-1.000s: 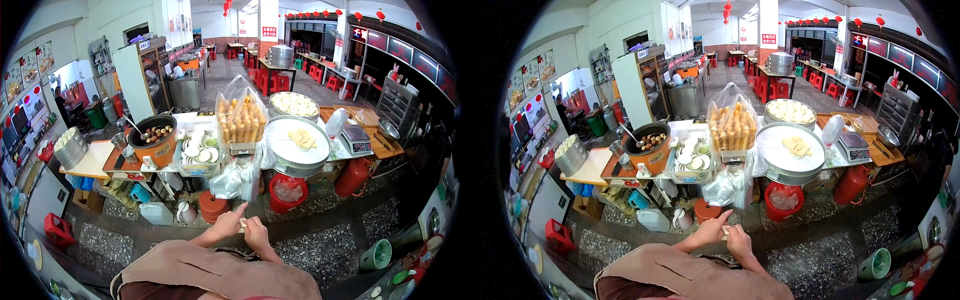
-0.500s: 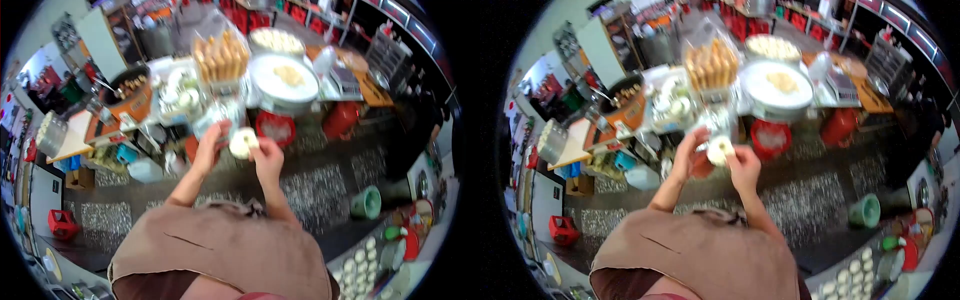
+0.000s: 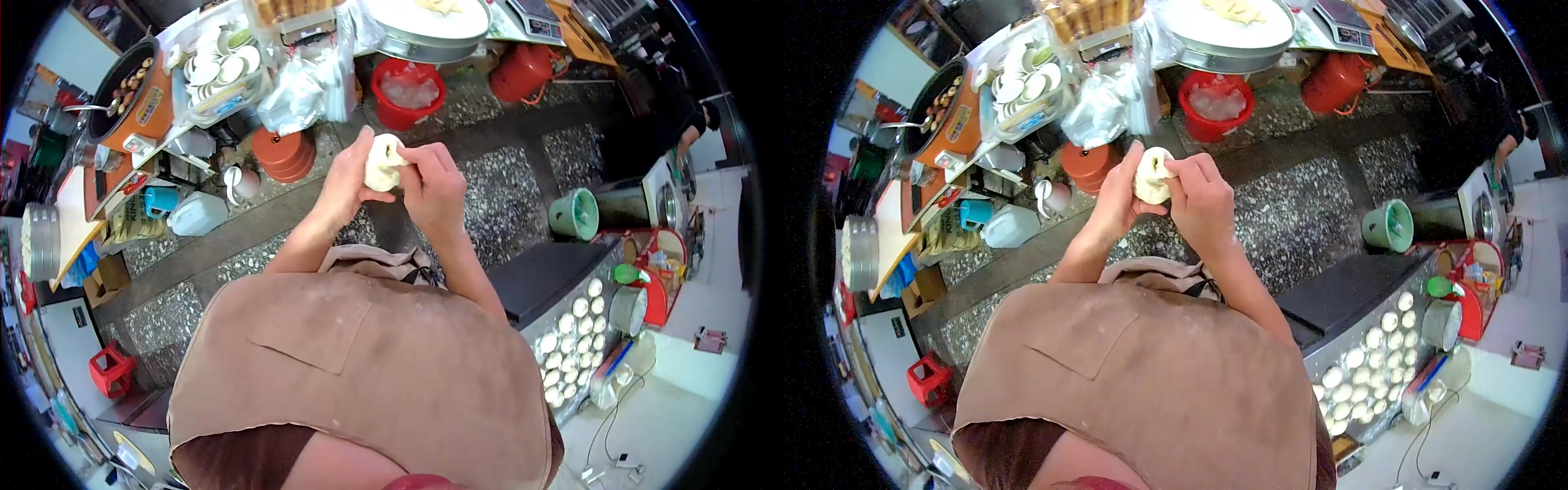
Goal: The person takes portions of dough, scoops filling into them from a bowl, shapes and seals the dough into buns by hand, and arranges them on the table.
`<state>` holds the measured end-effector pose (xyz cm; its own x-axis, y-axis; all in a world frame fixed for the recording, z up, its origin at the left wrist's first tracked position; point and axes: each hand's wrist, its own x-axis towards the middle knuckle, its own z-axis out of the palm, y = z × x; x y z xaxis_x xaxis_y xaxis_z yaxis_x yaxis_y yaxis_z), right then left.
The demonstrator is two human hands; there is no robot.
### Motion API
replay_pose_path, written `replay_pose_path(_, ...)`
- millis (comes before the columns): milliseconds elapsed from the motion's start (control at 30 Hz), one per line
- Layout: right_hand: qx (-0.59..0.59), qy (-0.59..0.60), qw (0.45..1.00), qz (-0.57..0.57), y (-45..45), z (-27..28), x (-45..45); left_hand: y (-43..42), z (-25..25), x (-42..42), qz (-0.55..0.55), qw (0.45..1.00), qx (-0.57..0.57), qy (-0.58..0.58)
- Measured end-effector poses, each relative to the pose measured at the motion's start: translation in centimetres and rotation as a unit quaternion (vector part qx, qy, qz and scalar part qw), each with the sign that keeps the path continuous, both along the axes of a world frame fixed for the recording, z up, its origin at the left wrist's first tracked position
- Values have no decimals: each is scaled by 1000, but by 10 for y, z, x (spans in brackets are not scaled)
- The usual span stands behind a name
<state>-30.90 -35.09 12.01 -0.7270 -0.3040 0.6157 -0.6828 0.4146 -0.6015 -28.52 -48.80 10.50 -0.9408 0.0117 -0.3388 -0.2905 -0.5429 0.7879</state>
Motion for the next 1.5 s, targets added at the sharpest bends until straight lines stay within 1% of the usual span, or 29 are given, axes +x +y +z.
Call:
replay_pose_path(33, -22, -51, 998, -17, 1, -5, 2, -5, -4, -1, -33, 999, 26, 12)
replay_pose_path(67, -20, -52, 998, -25, 2, -9, 4, -7, -9, -2, -66, 996, 52, 24)
replay_pose_path(100, -88, -140, 986, -22, 1, -11, 6, -4, -17, -5, -25, 996, 85, 7)
replay_pose_path(133, -158, -225, 961, -20, 0, -14, 9, 2, -25, -7, -32, 996, 87, 6)
replay_pose_path(167, -201, -278, 939, -3, -2, -21, 13, 10, -32, -7, 22, 994, 94, 42)
replay_pose_path(200, -201, -279, 939, -8, -3, -20, 14, 16, -33, -7, 79, 989, 101, 77)
replay_pose_path(267, -178, -260, 949, -18, -5, -15, 17, 17, -33, -9, 73, 989, 117, 49)
replay_pose_path(333, -177, -271, 946, -33, -2, -5, 18, 16, -31, -10, 0, 991, 126, 41)
replay_pose_path(400, -49, -187, 981, -1, 5, -6, 12, 19, -41, -12, -10, 991, 125, 43)
replay_pose_path(433, -26, -149, 988, -14, 8, -15, 11, 24, -37, -12, 2, 991, 133, 20)
replay_pose_path(467, -28, -149, 988, -21, 8, -19, 13, 28, -35, -13, 12, 990, 140, -1)
replay_pose_path(533, 22, -75, 991, -105, 5, -23, 22, 32, -39, -13, 16, 990, 141, -10)
replay_pose_path(600, 25, -59, 990, -126, 8, -29, 21, 36, -46, -17, 5, 979, 191, -65)
replay_pose_path(667, 5, -22, 991, -134, 8, -27, 23, 40, -49, -20, -14, 979, 194, -63)
replay_pose_path(700, 22, -52, 988, -147, 8, -11, 26, 42, -50, -20, -26, 978, 198, -62)
replay_pose_path(733, 20, -55, 985, -163, 13, -14, 27, 44, -57, -22, -41, 977, 196, -68)
replay_pose_path(800, 105, -75, 983, -132, 28, -27, 29, 52, -75, -25, -94, 975, 186, -79)
replay_pose_path(833, 102, -63, 981, -154, 32, -33, 32, 60, -64, -23, -92, 970, 198, -109)
replay_pose_path(1000, 65, -101, 950, -287, 55, -69, 54, 99, -97, -20, -159, 947, 176, -216)
replay_pose_path(1100, 9, -179, 927, -330, 73, -78, 66, 122, -138, -15, -174, 940, 192, -221)
replay_pose_path(1167, -13, -270, 903, -333, 85, -80, 76, 134, -146, -10, -193, 938, 172, -231)
replay_pose_path(1200, -16, -285, 880, -380, 85, -79, 79, 141, -145, -6, -229, 929, 186, -222)
replay_pose_path(1233, -36, -273, 862, -425, 86, -83, 82, 146, -156, -3, -257, 918, 204, -221)
replay_pose_path(1267, -14, -289, 841, -457, 86, -81, 85, 150, -150, 2, -280, 920, 186, -199)
replay_pose_path(1333, -9, -281, 847, -452, 96, -92, 93, 160, -157, 5, -323, 904, 205, -188)
replay_pose_path(1367, 34, -230, 850, -474, 98, -98, 97, 168, -161, 5, -340, 899, 202, -186)
replay_pose_path(1400, 28, -225, 844, -486, 100, -101, 101, 175, -163, 5, -367, 888, 198, -194)
replay_pose_path(1467, 121, -174, 828, -520, 106, -107, 107, 193, -168, 3, -401, 874, 190, -198)
replay_pose_path(1500, 135, -109, 829, -532, 114, -106, 112, 206, -168, 1, -397, 876, 147, -231)
